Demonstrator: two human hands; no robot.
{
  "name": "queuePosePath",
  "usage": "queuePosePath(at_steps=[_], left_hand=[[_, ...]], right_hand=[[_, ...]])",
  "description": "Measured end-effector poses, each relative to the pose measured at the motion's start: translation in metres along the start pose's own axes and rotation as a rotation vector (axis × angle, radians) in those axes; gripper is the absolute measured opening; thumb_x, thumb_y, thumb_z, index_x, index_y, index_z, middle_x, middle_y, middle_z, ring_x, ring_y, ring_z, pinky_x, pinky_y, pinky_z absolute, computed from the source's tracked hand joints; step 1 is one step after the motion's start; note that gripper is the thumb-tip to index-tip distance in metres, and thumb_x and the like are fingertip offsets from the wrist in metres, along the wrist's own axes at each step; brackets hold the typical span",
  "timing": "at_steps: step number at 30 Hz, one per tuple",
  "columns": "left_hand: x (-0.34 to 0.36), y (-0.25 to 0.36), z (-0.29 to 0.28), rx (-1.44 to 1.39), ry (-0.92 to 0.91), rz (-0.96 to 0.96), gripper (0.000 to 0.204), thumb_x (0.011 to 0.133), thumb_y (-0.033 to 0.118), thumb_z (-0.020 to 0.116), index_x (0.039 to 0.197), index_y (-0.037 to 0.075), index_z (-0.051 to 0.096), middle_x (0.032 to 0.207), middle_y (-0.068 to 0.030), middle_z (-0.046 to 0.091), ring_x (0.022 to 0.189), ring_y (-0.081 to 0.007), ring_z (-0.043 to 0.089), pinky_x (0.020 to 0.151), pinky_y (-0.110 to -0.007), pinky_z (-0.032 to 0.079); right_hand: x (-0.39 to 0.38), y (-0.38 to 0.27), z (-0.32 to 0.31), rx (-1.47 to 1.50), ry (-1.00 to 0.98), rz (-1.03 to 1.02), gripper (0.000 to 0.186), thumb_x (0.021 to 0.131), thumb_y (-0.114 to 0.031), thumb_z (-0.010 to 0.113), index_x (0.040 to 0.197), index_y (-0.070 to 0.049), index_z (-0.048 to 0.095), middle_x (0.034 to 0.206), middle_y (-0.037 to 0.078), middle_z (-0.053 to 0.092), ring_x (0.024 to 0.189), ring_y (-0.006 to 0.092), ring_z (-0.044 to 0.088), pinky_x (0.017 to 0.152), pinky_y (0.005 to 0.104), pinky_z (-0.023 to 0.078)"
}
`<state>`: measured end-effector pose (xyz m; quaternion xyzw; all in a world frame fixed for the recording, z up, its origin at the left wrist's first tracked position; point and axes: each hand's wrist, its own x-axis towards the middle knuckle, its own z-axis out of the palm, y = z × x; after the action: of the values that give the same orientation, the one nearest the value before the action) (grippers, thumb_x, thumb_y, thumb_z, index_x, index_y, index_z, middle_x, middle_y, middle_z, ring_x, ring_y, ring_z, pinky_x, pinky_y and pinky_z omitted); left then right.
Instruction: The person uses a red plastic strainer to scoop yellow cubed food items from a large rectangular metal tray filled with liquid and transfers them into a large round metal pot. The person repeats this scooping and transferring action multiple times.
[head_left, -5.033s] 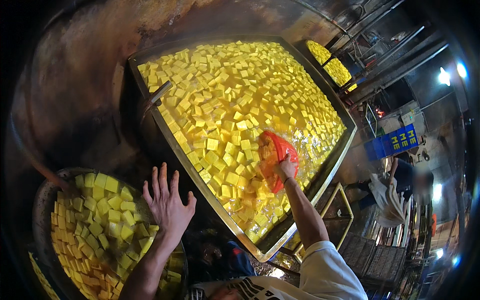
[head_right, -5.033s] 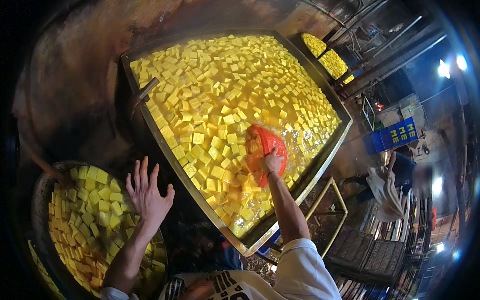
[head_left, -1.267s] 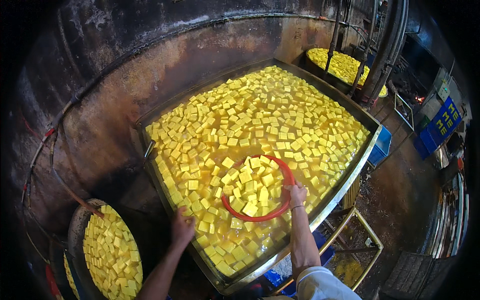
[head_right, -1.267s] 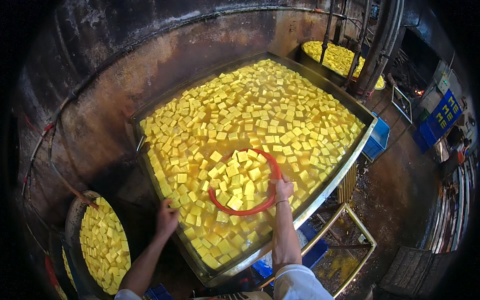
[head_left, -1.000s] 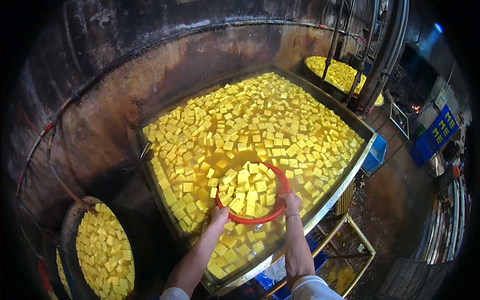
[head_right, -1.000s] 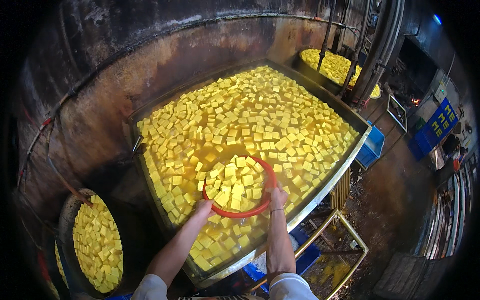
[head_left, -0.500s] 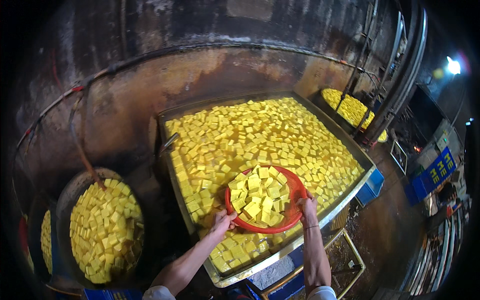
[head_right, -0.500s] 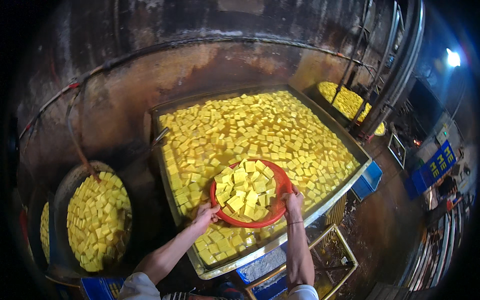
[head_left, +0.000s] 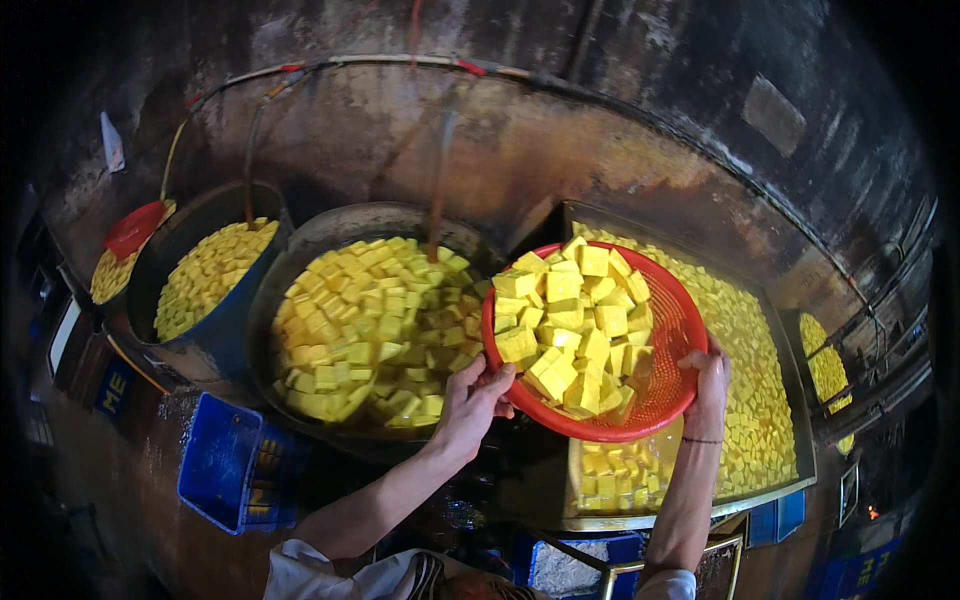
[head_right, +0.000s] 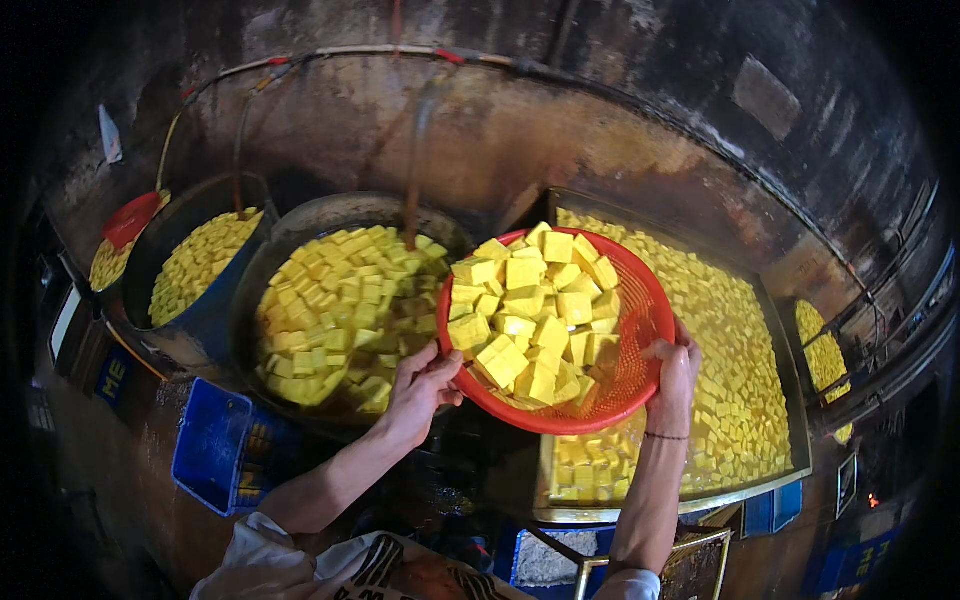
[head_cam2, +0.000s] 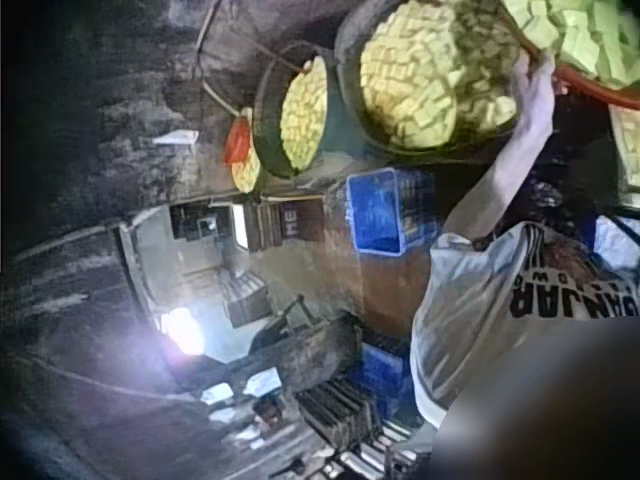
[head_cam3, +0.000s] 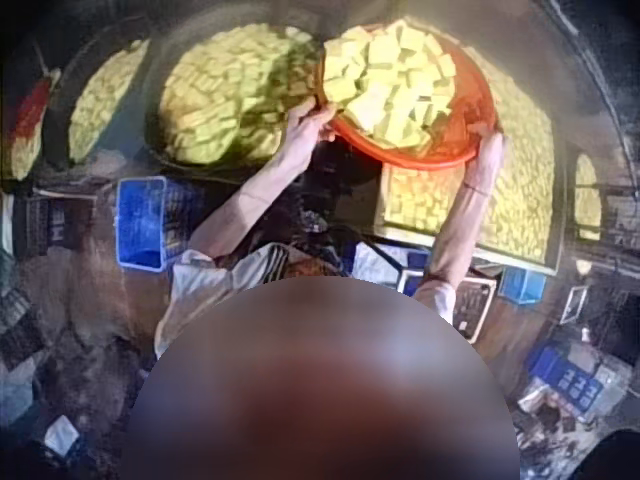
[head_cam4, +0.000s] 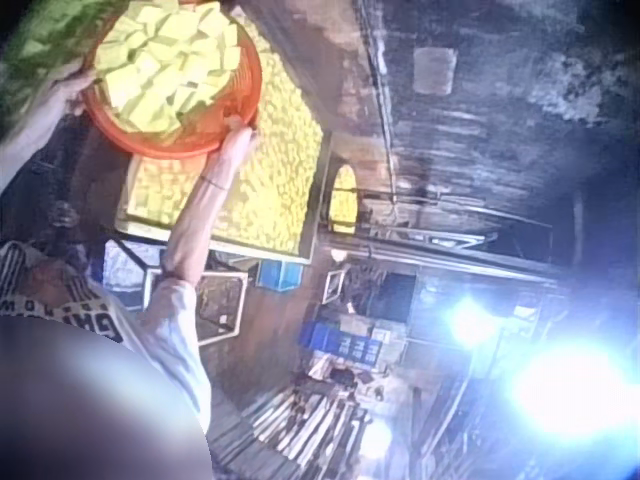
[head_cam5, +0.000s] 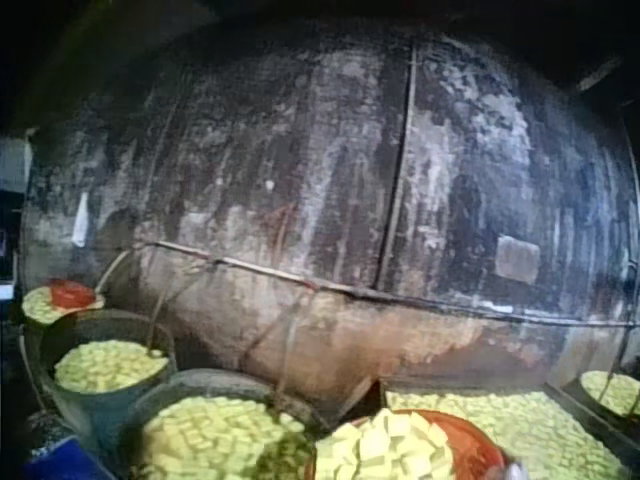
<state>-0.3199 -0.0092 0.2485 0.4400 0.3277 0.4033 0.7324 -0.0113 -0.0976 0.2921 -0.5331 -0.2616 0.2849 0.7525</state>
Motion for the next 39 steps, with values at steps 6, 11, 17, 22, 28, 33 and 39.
queuePosePath(at_steps=[6,11,17,22,28,33,39], left_hand=[[-0.013,0.042,-0.112,-0.178,0.107,-0.075,0.024,0.097,0.025,0.056,0.111,0.006,0.06,0.098,-0.0042,0.065,0.077,-0.0134,0.064,0.061,-0.029,0.056],[-0.011,0.032,-0.18,-0.284,0.195,-0.16,0.028,0.101,0.03,0.048,0.115,0.008,0.057,0.104,-0.0062,0.064,0.083,-0.0175,0.065,0.064,-0.033,0.057],[0.009,-0.014,-0.187,-0.519,0.235,-0.304,0.037,0.103,0.034,0.037,0.116,0.003,0.05,0.095,-0.0094,0.061,0.079,-0.0226,0.064,0.066,-0.038,0.06],[0.024,-0.053,-0.168,-0.827,0.234,-0.479,0.034,0.103,0.03,0.034,0.111,0.002,0.051,0.096,-0.0131,0.061,0.068,-0.0236,0.065,0.059,-0.035,0.061],[0.028,-0.106,-0.14,-1.282,0.162,-0.611,0.029,0.103,0.023,0.032,0.112,0.004,0.052,0.093,-0.0108,0.062,0.07,-0.0211,0.064,0.056,-0.027,0.061],[0.036,-0.133,-0.137,-1.656,0.072,-0.594,0.024,0.1,0.018,0.038,0.101,0.005,0.057,0.083,-0.0105,0.063,0.063,-0.0176,0.061,0.05,-0.024,0.056],[0.042,-0.13,-0.119,-1.677,0.094,-0.655,0.021,0.095,0.012,0.04,0.091,0.001,0.058,0.071,-0.0111,0.06,0.057,-0.0185,0.058,0.047,-0.023,0.051]], right_hand=[[-0.014,0.034,0.149,0.038,-0.051,0.068,0.081,0.058,0.018,0.04,0.138,0.008,0.043,0.126,0.022,0.057,0.096,0.0262,0.064,0.07,0.028,0.055],[-0.012,0.074,0.209,-0.129,-0.092,0.12,0.076,0.058,0.017,0.043,0.133,0.008,0.05,0.116,0.019,0.063,0.084,0.0214,0.065,0.061,0.0257,0.052],[-0.005,0.062,0.242,-0.319,-0.112,0.065,0.071,0.059,0.017,0.045,0.129,0.01,0.052,0.114,0.016,0.064,0.083,0.019,0.063,0.06,0.0246,0.05],[0.005,0.038,0.297,-0.667,-0.164,-0.006,0.063,0.064,0.014,0.048,0.126,0.008,0.056,0.106,0.013,0.067,0.076,0.0179,0.063,0.06,0.0251,0.049],[0.029,0.065,0.354,-1.128,-0.324,-0.202,0.045,0.068,-0.007,0.058,0.111,-0.009,0.071,0.084,0.014,0.072,0.078,0.0181,0.069,0.075,0.0298,0.053],[0.005,0.097,0.444,-1.569,-0.485,-0.346,0.042,0.068,-0.014,0.062,0.109,-0.013,0.072,0.096,0.018,0.07,0.09,0.0339,0.067,0.085,0.0355,0.053],[-0.042,0.127,0.5,-1.769,-0.501,-0.295,0.024,0.072,-0.013,0.064,0.094,-0.011,0.073,0.097,0.016,0.07,0.1,0.0304,0.066,0.086,0.0415,0.053]])
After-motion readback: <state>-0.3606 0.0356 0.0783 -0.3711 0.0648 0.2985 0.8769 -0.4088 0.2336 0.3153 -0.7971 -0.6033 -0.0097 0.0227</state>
